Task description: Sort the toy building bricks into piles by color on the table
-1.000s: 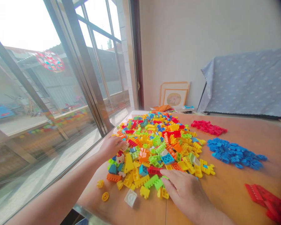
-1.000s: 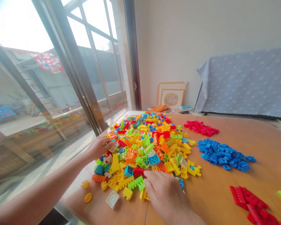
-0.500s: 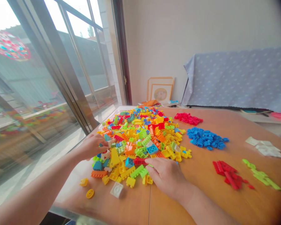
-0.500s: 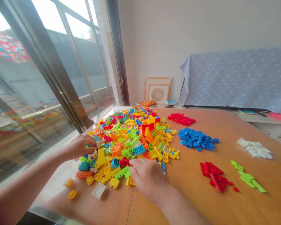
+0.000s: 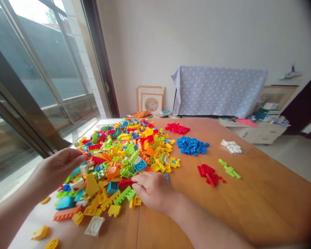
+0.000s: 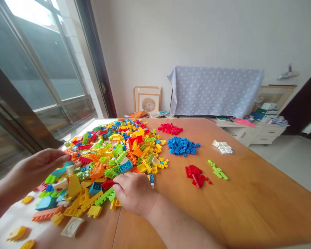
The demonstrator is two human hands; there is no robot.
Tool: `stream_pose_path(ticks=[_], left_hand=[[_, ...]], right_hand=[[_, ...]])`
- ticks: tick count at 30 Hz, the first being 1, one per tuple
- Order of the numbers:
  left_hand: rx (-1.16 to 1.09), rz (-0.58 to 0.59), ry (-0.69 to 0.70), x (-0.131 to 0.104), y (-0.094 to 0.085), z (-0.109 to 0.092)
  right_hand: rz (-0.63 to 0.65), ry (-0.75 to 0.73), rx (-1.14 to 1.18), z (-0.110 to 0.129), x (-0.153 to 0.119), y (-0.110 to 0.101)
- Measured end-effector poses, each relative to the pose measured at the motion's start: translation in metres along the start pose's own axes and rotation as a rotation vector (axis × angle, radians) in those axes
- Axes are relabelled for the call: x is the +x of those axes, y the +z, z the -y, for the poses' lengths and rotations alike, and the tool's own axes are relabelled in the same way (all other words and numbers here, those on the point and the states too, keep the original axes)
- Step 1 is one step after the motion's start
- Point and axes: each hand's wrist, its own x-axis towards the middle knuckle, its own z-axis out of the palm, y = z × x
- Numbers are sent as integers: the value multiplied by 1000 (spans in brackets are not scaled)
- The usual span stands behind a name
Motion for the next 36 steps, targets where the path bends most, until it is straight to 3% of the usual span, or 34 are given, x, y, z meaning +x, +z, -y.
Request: stream_pose_path(ticks=[3,6,12,17,20,24,31,36], left_hand=[[-112,114,185,-11,20,-23],[-229,149,205,-15,30,-39],[-253,63,183,4,24,-47],[-489,127,162,17,24,-54],[-538,104,162,16,19,-55],[-512,-1,138,13,1,-36],[-317,-250,35,11,-40,35],[-197,-320,-31,19,-52,68]], right_hand=[[-20,0,35,-1,0,1],[-43,5,77,-4,-2,2],[-48,-3,128,-8,-5,4],[-28,-4,148,-9,-7,6],[-28,-4,124,-11,-7,6],[-42,-29,92,-14,-8,8],[-26,-33,79,-12,-11,12],[-22,-64,51,-17,-11,16]])
